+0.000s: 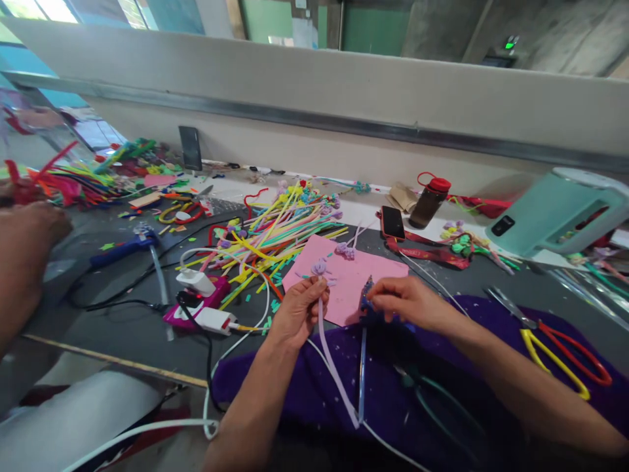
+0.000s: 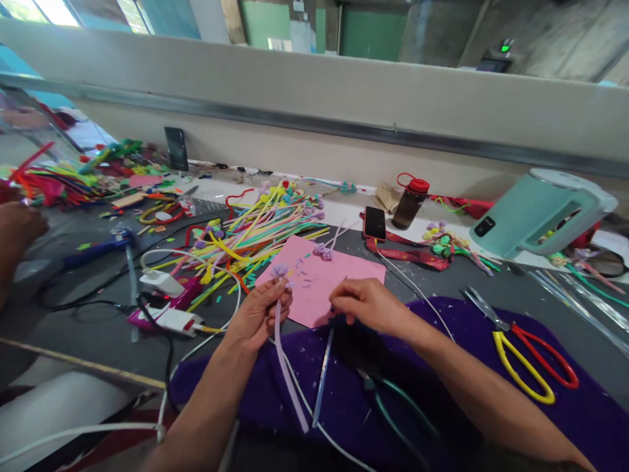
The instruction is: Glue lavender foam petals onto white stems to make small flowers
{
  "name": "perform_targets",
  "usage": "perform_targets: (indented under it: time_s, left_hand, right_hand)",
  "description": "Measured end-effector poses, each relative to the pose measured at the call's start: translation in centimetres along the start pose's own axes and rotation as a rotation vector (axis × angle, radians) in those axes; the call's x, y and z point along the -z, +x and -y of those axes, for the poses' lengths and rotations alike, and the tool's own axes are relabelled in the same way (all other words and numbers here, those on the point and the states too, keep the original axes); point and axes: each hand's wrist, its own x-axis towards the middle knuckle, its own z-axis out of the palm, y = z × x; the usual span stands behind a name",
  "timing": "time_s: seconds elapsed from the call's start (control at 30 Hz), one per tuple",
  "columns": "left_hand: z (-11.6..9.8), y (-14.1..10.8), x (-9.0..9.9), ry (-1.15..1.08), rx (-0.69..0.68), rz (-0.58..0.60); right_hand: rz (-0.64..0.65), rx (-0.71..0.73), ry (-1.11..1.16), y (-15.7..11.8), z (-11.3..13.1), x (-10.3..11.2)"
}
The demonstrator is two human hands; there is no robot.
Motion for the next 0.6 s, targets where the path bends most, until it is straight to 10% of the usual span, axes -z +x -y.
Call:
perform_targets:
  time_s: [0.2, 0.6]
  left_hand:
    - [-0.3, -0.3, -0.1, -0.034, 0.004, 0.028]
    - [-0.2, -0.3, 0.6, -0.117, 0.006, 0.046]
  right_hand:
    - [-0.087, -0.062, -0.773, -4.2, -3.3, -0.8]
    - [-0.082, -0.127, -0.869, -2.3, -4.4, -2.3]
